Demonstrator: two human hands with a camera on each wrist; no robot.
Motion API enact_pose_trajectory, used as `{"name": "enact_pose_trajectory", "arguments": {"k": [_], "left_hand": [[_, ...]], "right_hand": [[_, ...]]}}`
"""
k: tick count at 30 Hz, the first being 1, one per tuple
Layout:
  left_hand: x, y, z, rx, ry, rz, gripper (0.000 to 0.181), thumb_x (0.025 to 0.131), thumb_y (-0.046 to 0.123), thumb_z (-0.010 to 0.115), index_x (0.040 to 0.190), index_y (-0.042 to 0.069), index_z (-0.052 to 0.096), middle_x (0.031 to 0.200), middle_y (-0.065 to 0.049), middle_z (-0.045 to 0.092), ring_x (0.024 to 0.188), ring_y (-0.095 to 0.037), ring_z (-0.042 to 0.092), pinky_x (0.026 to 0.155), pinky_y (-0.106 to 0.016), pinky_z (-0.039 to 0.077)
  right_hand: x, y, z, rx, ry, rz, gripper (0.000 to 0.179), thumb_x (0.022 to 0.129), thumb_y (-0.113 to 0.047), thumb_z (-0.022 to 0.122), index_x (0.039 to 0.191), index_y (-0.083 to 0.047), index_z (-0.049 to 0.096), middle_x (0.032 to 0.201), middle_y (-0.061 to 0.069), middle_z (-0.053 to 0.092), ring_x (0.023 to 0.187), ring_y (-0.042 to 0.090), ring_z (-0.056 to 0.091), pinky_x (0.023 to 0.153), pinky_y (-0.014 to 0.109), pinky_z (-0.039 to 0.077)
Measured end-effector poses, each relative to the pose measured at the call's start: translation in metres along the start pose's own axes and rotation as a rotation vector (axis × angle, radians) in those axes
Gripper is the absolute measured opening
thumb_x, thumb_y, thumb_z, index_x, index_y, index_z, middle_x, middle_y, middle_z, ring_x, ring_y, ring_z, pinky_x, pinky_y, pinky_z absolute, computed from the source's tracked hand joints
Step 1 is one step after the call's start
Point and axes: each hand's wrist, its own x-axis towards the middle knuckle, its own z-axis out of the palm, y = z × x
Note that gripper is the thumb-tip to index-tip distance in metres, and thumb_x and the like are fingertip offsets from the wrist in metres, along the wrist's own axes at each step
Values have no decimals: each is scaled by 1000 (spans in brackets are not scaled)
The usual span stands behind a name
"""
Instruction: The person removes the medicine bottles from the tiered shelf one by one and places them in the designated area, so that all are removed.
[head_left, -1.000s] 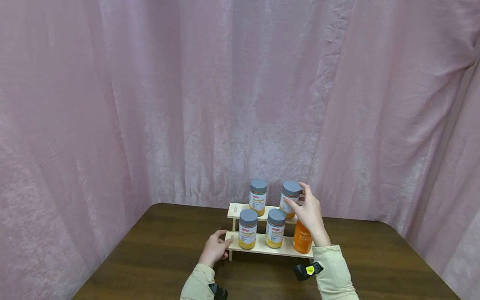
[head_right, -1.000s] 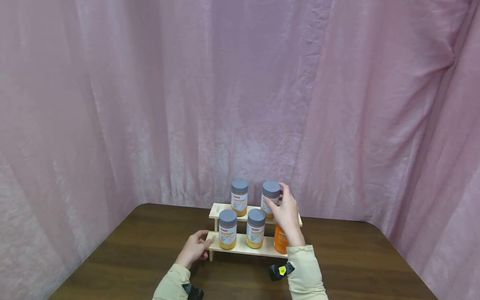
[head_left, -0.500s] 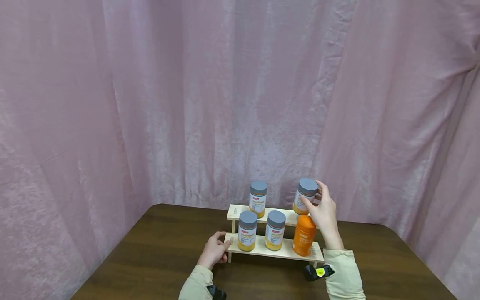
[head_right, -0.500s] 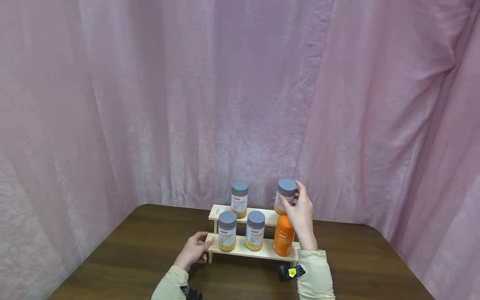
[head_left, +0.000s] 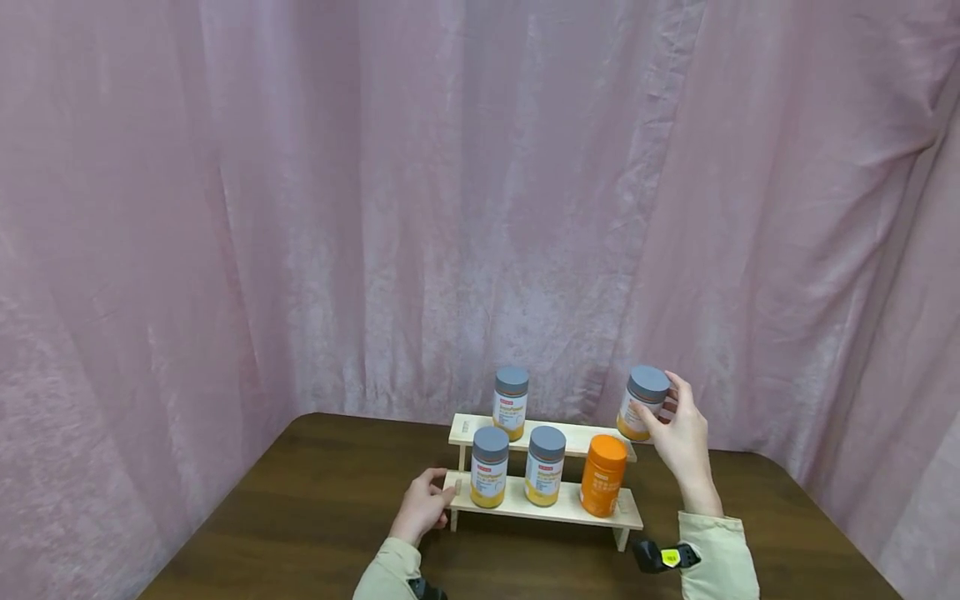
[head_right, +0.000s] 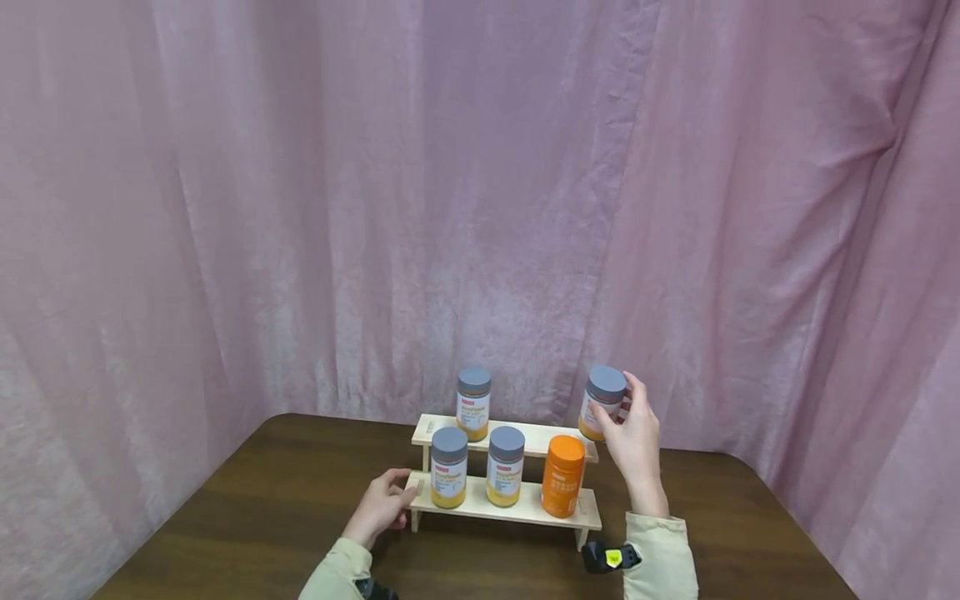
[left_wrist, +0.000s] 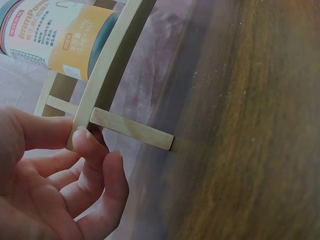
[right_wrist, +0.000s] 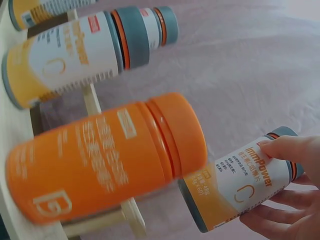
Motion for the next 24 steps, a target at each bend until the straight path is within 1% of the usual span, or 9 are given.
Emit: {"name": "enact_pose_trajectory", "arguments": {"k": [4, 8, 11, 14, 18, 21, 24], "left_hand": [[0, -1, 0, 2, 1, 6, 41, 91, 5, 58, 127, -11, 46, 71, -1, 49, 45, -6, 43, 47, -19, 45], [0, -1, 1, -6, 8, -8, 41, 91, 5, 59, 127, -10, 46, 72, -2, 49, 45, -6, 43, 47, -19, 44], [1, 1, 1, -8, 18, -16, 41, 91, 6, 59, 127, -10, 46, 73, -2, 49, 46, -6, 43, 47, -19, 44], [1, 1, 0, -3, 27, -18, 41, 91, 6, 60, 127, -9, 47, 74, -3, 50, 46, -6, 44, 47, -19, 44], [1, 2, 0, 6, 30, -21, 41, 91, 6, 59, 127, -9, 47, 74, -3, 51, 47, -7, 44, 47, -19, 45], [0, 2, 2, 17, 32, -21, 41, 91, 6, 59, 127, -9, 47, 75, -3, 51, 47, -7, 45, 48, -20, 46], [0, 2, 3, 25, 37, -18, 41, 91, 5, 58, 128, -9, 46, 75, -4, 51, 48, -7, 45, 48, -21, 46]], "right_hand": [[-5, 7, -9, -20, 23, 18, 69, 84, -9, 74, 141, 2, 37, 123, 34, 56, 104, 50, 62, 85, 55, 52], [-10, 12, -16, -31, 30, 19, 69, 84, -11, 74, 142, 2, 38, 124, 34, 55, 104, 51, 62, 85, 55, 52], [-13, 14, -19, -32, 16, 16, 70, 84, -11, 75, 141, 2, 38, 123, 34, 56, 103, 50, 62, 84, 54, 52], [-16, 16, -21, -47, -16, 19, 70, 83, -11, 75, 141, 2, 37, 125, 35, 55, 103, 50, 63, 83, 53, 53], [-23, 22, -23, -78, -49, 52, 71, 84, -13, 75, 142, 2, 36, 126, 35, 54, 103, 50, 63, 84, 54, 53], [-28, 28, -24, -110, -49, 80, 71, 84, -14, 74, 142, 2, 36, 126, 35, 54, 103, 49, 62, 85, 56, 51], [-31, 33, -25, -129, -37, 94, 71, 84, -15, 74, 142, 2, 36, 126, 35, 54, 106, 50, 61, 87, 59, 49]]}}
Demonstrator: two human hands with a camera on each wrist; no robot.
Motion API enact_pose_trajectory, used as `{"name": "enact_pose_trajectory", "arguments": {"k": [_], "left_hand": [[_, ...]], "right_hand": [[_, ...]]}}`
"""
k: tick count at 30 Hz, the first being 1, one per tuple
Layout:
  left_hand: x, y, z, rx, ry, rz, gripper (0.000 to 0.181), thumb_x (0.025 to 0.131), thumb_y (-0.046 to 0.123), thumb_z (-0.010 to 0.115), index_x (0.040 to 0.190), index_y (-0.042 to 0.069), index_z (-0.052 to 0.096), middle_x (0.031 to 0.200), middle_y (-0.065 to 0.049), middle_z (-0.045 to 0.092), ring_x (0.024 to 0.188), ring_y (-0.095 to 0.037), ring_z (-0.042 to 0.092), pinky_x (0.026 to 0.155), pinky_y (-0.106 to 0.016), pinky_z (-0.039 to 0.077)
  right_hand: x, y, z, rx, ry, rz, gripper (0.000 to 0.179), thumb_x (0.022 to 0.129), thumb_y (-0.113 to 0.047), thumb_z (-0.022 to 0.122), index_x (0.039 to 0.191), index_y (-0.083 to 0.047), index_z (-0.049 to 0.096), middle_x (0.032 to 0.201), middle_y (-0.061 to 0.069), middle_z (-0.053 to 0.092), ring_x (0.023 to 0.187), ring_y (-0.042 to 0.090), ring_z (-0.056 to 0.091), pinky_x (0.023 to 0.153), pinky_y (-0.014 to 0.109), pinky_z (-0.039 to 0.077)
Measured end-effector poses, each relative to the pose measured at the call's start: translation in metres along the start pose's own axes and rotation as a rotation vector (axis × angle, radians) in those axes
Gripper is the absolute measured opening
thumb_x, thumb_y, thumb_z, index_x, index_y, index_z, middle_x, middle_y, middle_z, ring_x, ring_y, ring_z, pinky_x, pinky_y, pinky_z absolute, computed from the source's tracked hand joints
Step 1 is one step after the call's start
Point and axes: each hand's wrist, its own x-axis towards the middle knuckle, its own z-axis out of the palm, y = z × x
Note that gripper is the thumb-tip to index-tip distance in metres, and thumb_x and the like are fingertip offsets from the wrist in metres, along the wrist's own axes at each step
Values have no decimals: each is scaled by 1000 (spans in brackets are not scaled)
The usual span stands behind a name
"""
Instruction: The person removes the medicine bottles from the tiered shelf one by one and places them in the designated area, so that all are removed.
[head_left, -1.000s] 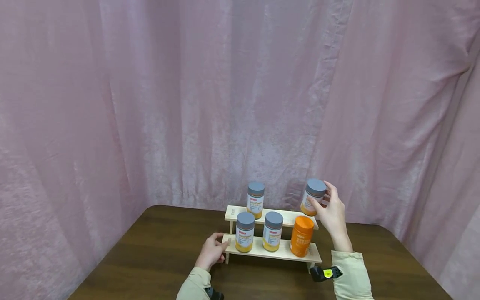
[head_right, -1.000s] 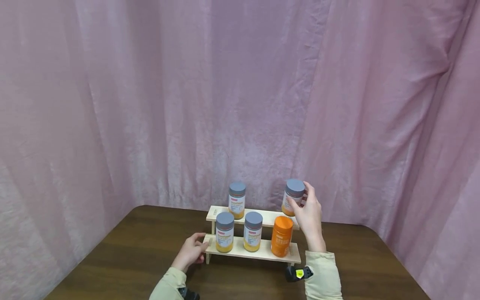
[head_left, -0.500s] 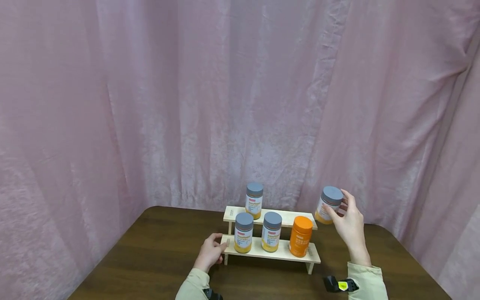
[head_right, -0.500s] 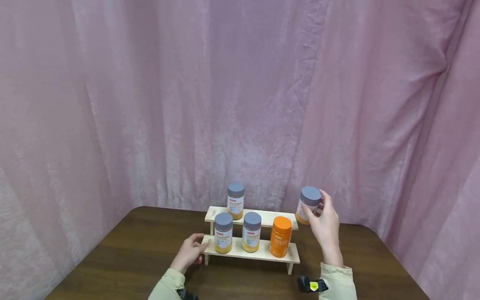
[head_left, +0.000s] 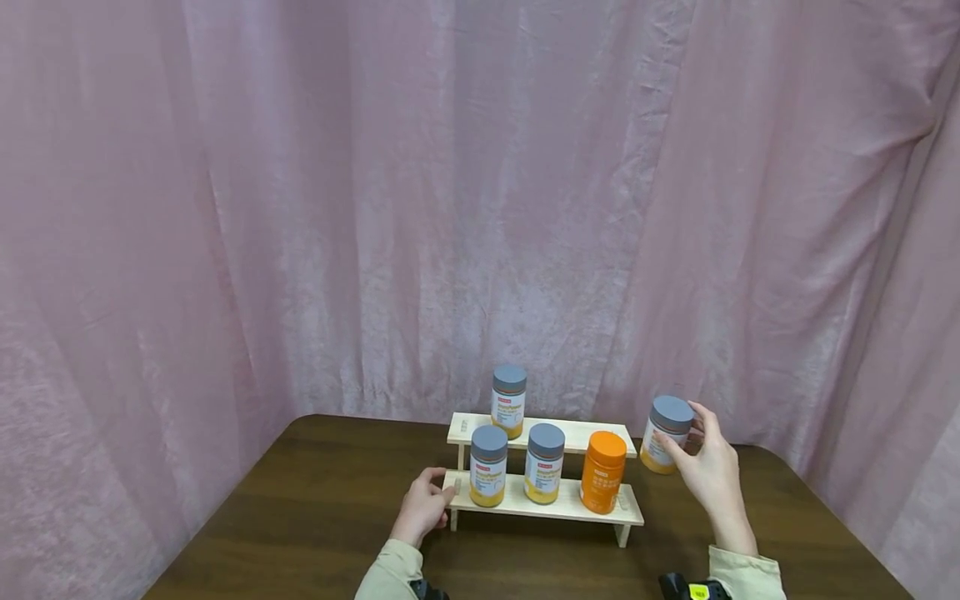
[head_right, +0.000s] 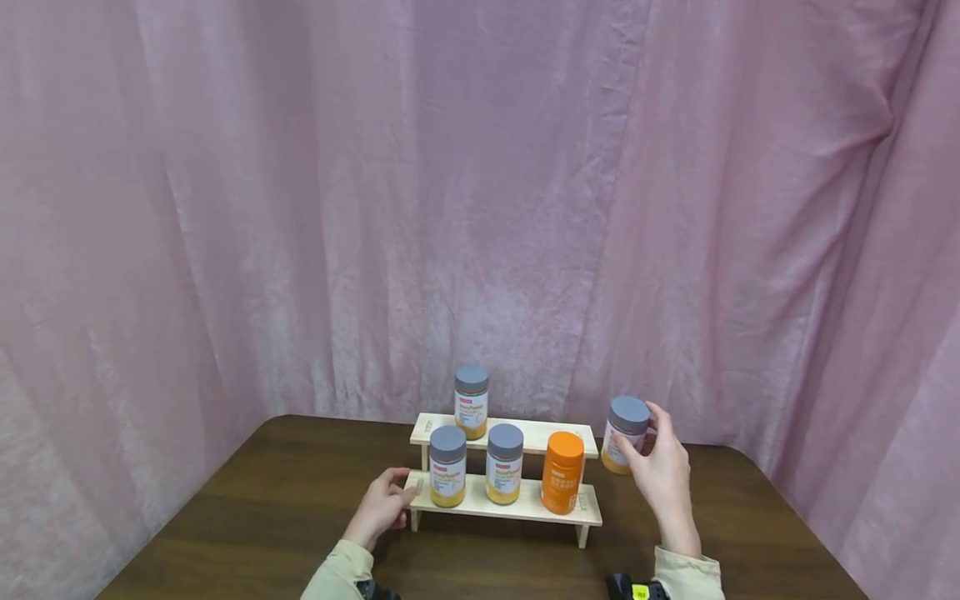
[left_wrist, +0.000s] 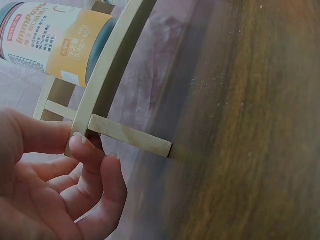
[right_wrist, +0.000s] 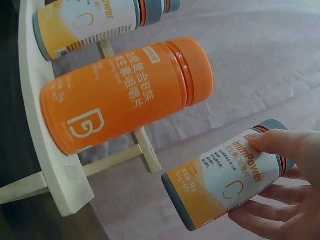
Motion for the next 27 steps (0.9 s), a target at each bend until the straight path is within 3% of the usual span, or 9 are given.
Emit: {"name": "enact_pose_trajectory", "arguments": {"k": [5, 10, 15, 27], "left_hand": [[0, -1, 2, -3, -2, 12, 41, 90, 5, 59, 127, -9, 46, 75, -4, 51, 48, -7, 45, 48, -21, 46], [0, -3, 3, -6, -19, 14, 42, 91, 5, 59, 127, -9, 46, 75, -3, 51, 48, -7, 45, 48, -21, 45], [2, -4, 1, 4, -22, 15, 42, 90, 6, 58, 127, -9, 45, 74, -3, 50, 46, -6, 43, 46, -19, 44], [2, -2, 0, 17, -26, 1, 42, 92, 7, 58, 128, -8, 45, 75, -4, 51, 46, -6, 43, 47, -20, 44]], "right_hand": [[0, 7, -4, -4, -1, 27, 73, 84, -18, 74, 143, 1, 35, 130, 36, 51, 112, 51, 56, 89, 61, 46], [-3, 19, -7, -34, -33, 19, 72, 83, -17, 76, 140, 3, 36, 126, 36, 54, 107, 51, 60, 86, 60, 48], [-5, 29, -9, -59, -138, 1, 73, 83, -21, 77, 136, 5, 35, 124, 38, 54, 103, 51, 62, 82, 58, 50], [0, 44, -9, -80, -320, 83, 80, 87, -32, 72, 141, 6, 27, 129, 40, 49, 110, 52, 58, 85, 58, 51]]}}
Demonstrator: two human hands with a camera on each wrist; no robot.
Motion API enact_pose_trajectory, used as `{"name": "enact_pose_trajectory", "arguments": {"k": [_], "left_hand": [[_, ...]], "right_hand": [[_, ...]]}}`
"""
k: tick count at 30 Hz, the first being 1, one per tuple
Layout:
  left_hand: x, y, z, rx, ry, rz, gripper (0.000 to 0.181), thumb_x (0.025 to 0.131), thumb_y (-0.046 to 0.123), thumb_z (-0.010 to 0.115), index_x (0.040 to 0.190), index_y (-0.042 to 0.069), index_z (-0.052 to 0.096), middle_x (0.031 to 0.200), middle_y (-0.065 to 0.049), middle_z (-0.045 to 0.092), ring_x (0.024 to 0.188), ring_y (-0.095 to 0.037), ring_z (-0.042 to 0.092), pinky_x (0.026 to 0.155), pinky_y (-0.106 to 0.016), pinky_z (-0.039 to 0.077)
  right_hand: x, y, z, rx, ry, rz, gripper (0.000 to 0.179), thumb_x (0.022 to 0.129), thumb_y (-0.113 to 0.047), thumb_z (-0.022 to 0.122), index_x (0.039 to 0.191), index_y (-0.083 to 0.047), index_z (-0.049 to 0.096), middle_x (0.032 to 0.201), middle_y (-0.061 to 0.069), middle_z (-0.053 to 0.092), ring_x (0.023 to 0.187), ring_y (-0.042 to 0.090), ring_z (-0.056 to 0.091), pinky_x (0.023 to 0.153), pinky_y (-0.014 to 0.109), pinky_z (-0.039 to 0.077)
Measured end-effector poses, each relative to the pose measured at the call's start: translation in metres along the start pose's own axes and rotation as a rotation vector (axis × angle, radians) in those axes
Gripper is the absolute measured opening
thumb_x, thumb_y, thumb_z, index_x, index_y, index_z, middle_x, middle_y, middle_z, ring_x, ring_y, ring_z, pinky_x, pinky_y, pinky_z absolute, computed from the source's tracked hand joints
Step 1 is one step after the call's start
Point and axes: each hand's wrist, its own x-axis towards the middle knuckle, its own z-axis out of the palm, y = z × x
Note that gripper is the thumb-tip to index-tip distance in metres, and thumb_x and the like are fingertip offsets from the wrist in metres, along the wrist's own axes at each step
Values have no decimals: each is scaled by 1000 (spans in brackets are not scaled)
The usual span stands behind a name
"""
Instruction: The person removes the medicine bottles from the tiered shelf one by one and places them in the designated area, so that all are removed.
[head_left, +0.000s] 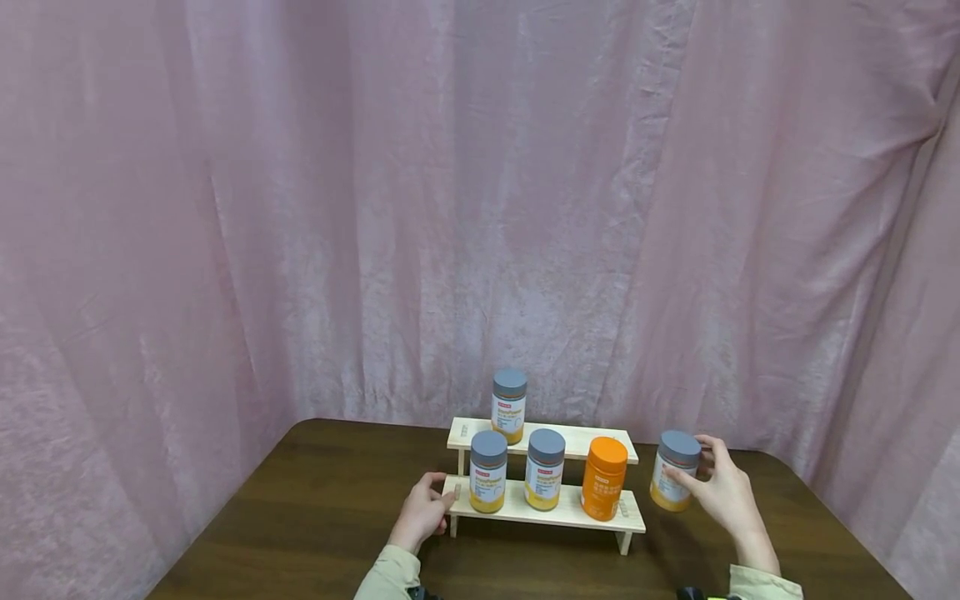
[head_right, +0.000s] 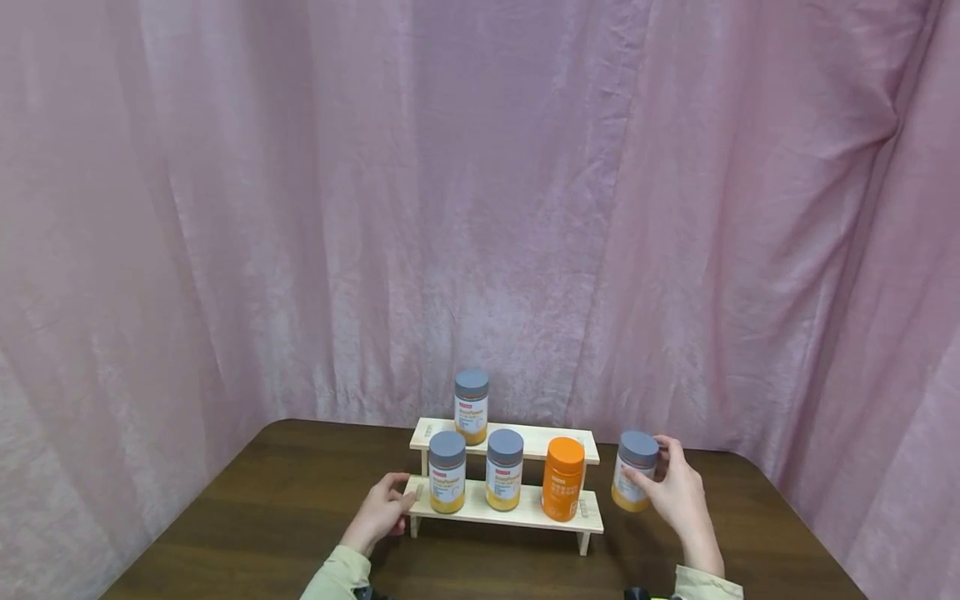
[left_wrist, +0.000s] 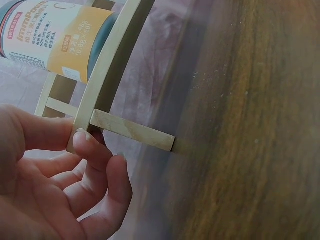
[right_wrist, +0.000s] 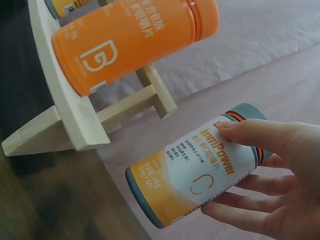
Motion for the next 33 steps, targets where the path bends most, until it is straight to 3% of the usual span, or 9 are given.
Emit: {"name": "enact_pose_trajectory", "arguments": {"k": [16, 33], "left_hand": [[2, -3, -1, -2, -7, 17, 43, 91, 8, 59, 128, -9, 45, 74, -4, 52, 46, -5, 44, 46, -19, 44], [-3, 1, -3, -27, -35, 19, 42, 93, 7, 56, 129, -10, 42, 75, -3, 50, 47, -7, 43, 47, -20, 43]], "right_hand": [[2, 18, 9, -9, -33, 7, 77, 82, -31, 77, 135, 7, 36, 124, 37, 55, 101, 47, 63, 81, 53, 53], [4, 31, 16, 7, -155, 37, 85, 76, -33, 81, 132, 8, 32, 129, 38, 48, 110, 48, 57, 82, 50, 54]]}}
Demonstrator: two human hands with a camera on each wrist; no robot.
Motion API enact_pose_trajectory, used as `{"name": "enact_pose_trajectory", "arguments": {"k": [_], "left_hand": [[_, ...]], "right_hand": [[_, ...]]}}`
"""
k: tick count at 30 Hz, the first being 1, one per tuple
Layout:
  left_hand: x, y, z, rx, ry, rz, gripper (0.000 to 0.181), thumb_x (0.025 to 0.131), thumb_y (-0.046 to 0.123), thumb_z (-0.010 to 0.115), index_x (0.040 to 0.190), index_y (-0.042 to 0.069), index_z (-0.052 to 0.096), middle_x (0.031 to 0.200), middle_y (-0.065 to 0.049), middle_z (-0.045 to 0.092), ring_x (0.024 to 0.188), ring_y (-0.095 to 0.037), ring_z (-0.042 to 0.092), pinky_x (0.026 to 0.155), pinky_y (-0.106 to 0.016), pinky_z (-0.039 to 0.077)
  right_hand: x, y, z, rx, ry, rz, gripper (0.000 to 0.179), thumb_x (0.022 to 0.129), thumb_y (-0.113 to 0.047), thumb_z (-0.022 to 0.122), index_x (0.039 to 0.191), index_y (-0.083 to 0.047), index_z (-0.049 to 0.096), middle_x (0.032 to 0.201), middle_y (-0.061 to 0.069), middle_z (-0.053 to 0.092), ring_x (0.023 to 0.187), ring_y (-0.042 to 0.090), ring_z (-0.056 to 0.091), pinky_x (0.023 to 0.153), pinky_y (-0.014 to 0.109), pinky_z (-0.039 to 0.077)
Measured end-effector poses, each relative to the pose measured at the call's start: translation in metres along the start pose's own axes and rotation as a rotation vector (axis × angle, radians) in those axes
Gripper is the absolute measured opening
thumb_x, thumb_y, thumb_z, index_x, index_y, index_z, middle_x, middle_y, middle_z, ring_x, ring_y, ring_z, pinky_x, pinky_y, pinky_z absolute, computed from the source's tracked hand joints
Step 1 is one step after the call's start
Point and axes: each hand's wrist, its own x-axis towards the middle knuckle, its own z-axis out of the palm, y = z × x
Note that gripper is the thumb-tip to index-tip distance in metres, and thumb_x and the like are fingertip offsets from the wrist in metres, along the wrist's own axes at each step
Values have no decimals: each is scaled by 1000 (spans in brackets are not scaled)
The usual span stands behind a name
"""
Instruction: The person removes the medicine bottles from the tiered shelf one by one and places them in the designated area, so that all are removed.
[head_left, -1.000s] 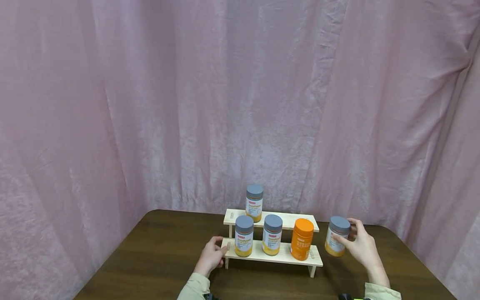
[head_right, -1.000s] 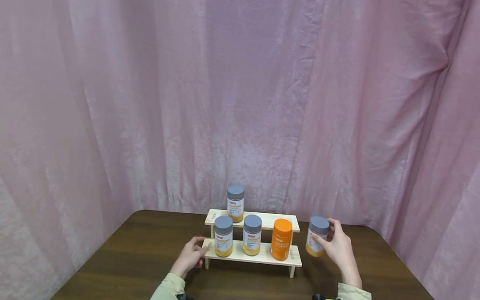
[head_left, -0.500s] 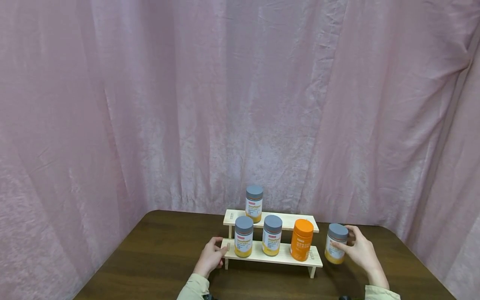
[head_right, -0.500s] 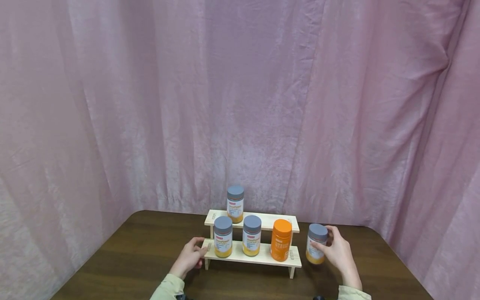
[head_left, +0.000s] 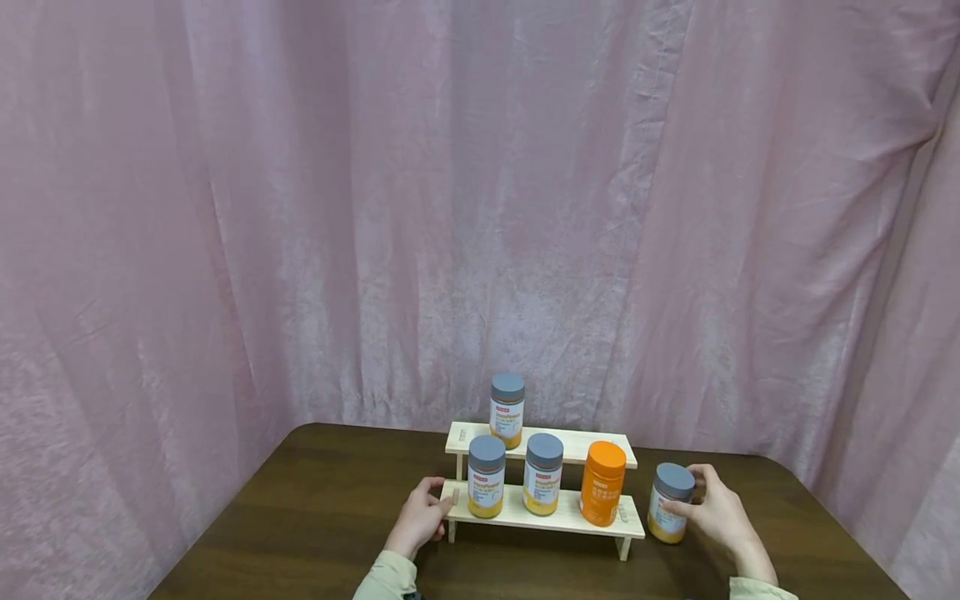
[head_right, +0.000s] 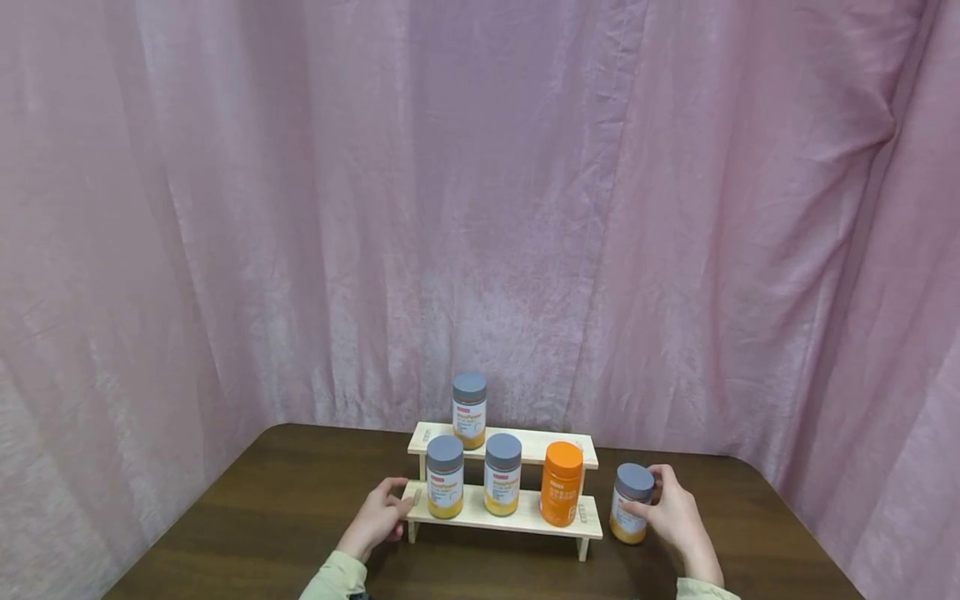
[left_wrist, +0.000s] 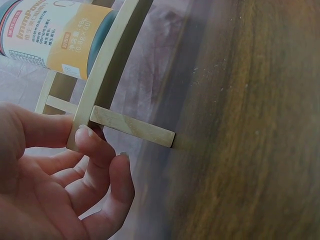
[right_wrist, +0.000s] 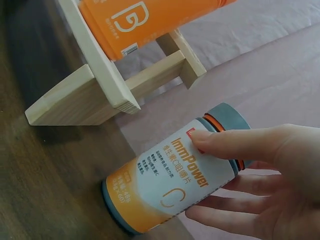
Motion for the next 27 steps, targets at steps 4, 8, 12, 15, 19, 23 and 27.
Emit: {"name": "enact_pose_trajectory", "arguments": {"k": [4, 8, 12, 15, 19, 23, 27], "left_hand": [[0, -2, 1, 4, -4, 4, 42, 92, 6, 56, 129, -10, 42, 74, -3, 50, 46, -6, 43, 46, -19, 42], [1, -3, 1, 3, -4, 9, 42, 92, 5, 56, 128, -10, 42, 73, -2, 50, 46, -6, 43, 46, -19, 42], [1, -3, 1, -7, -4, 11, 41, 92, 5, 56, 128, -10, 41, 73, -2, 49, 46, -6, 43, 46, -19, 42], [2, -4, 1, -10, -3, 15, 42, 92, 5, 56, 128, -10, 41, 73, -2, 49, 46, -6, 43, 46, -19, 41], [3, -4, 1, -5, -2, 8, 42, 93, 6, 56, 129, -9, 41, 74, -3, 50, 46, -6, 43, 45, -19, 42], [3, -4, 1, -6, -5, -1, 42, 93, 6, 56, 129, -8, 41, 75, -3, 51, 46, -6, 44, 46, -19, 42], [4, -4, 0, -14, -16, -5, 41, 93, 5, 56, 129, -8, 41, 74, -3, 50, 46, -7, 44, 46, -20, 42]], "right_hand": [[-2, 1, 2, 15, -3, 4, 85, 77, -33, 81, 132, 9, 32, 130, 38, 47, 113, 50, 56, 84, 51, 53], [-2, 0, 2, 23, -14, 16, 85, 78, -34, 80, 133, 7, 30, 132, 38, 45, 115, 51, 53, 86, 53, 52], [-1, -1, 2, 30, -36, 25, 87, 80, -32, 78, 138, 5, 25, 132, 41, 43, 118, 55, 49, 88, 57, 48], [0, -1, 1, 48, -65, 17, 94, 82, -31, 76, 144, 4, 14, 132, 45, 40, 119, 58, 46, 89, 58, 47], [0, -1, 2, 55, -60, -33, 100, 83, -26, 76, 146, 5, 5, 132, 48, 37, 118, 59, 46, 90, 59, 47], [-1, -3, -1, 33, -14, -70, 97, 84, -26, 74, 146, 7, 7, 132, 46, 36, 119, 60, 45, 91, 63, 45], [-4, -6, -2, 14, 30, -63, 91, 86, -29, 72, 145, 8, 13, 130, 42, 39, 119, 59, 45, 92, 64, 44]]}}
